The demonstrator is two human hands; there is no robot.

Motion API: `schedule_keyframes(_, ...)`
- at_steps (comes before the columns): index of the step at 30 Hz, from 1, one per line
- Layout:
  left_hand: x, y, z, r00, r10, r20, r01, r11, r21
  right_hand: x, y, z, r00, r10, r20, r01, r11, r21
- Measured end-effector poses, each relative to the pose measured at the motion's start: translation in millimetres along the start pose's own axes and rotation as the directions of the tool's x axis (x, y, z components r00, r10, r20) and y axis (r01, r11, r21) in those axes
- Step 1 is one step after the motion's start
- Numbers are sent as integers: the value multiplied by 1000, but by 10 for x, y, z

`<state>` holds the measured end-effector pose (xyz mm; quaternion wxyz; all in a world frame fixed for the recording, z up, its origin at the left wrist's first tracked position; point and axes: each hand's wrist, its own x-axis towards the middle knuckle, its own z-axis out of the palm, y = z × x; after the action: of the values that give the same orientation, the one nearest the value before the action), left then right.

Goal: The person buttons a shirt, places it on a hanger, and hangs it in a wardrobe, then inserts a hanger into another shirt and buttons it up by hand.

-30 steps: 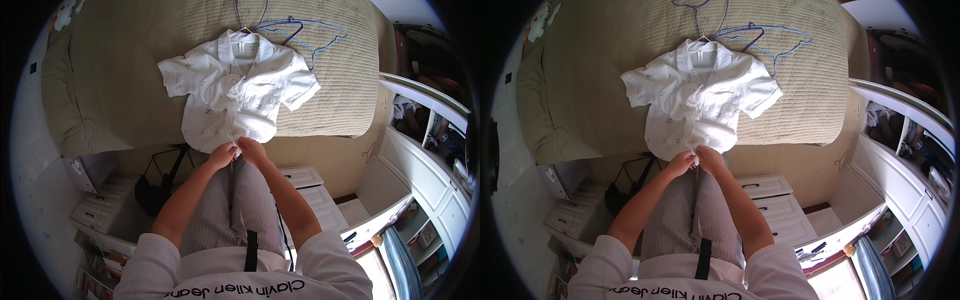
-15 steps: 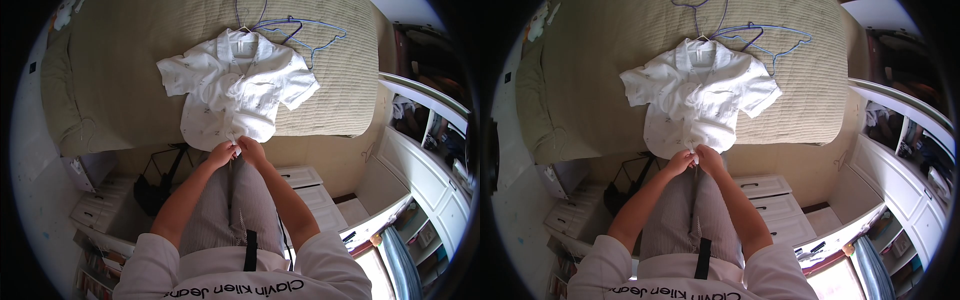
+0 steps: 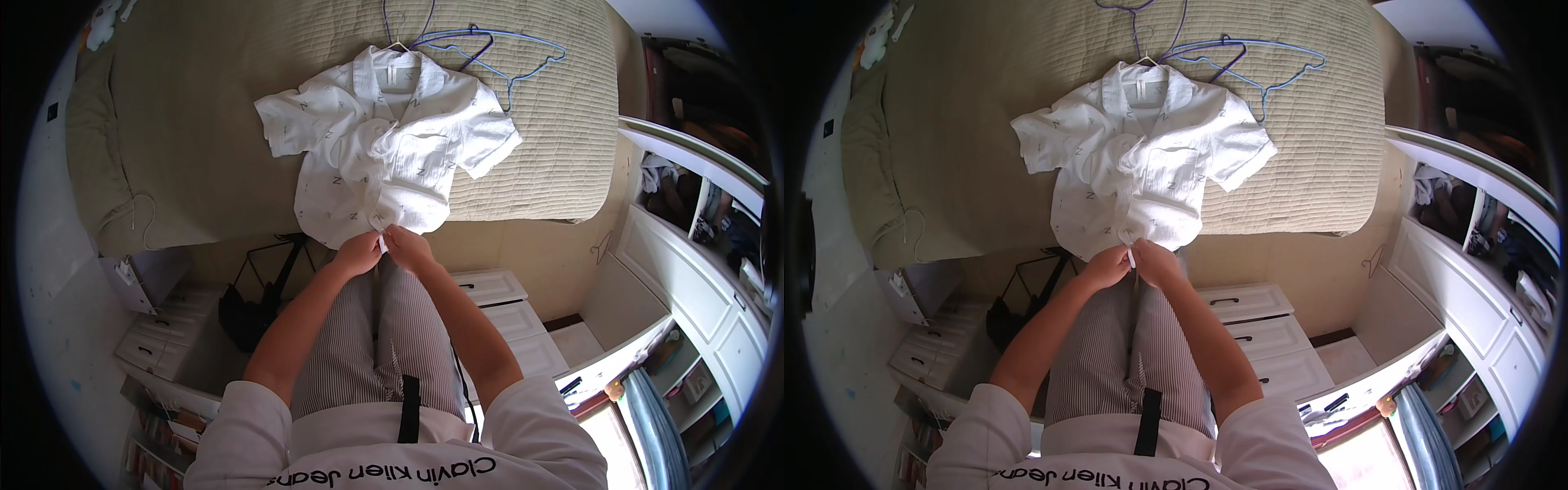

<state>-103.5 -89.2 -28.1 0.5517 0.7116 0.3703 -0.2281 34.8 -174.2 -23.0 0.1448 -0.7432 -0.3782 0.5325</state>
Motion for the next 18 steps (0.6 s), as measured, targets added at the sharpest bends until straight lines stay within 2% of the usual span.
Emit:
schedule_keyframes(3,-38,160,-95,999,-26,-19,28,994,108,-31,-184,-152,995,72,73,-72,997,-7)
schedule_keyframes(7,-20,140,-59,998,52,-26,-45,974,223,-39,-227,-134,993,120,7,-120,991,67)
schedule_keyframes(10,-38,177,-24,999,41,-2,-38,941,337,-2,-242,-81,986,152,-67,-142,981,134)
schedule_keyframes(13,-95,236,-16,993,94,-77,-63,939,337,63,-174,-10,982,117,-150,-98,987,131)
schedule_keyframes(16,-122,263,-35,995,75,-68,-49,943,330,108,-120,38,978,51,-204,-32,995,94)
schedule_keyframes(18,-151,273,-92,997,42,-69,-28,982,189,104,-103,38,978,17,-208,3,995,98)
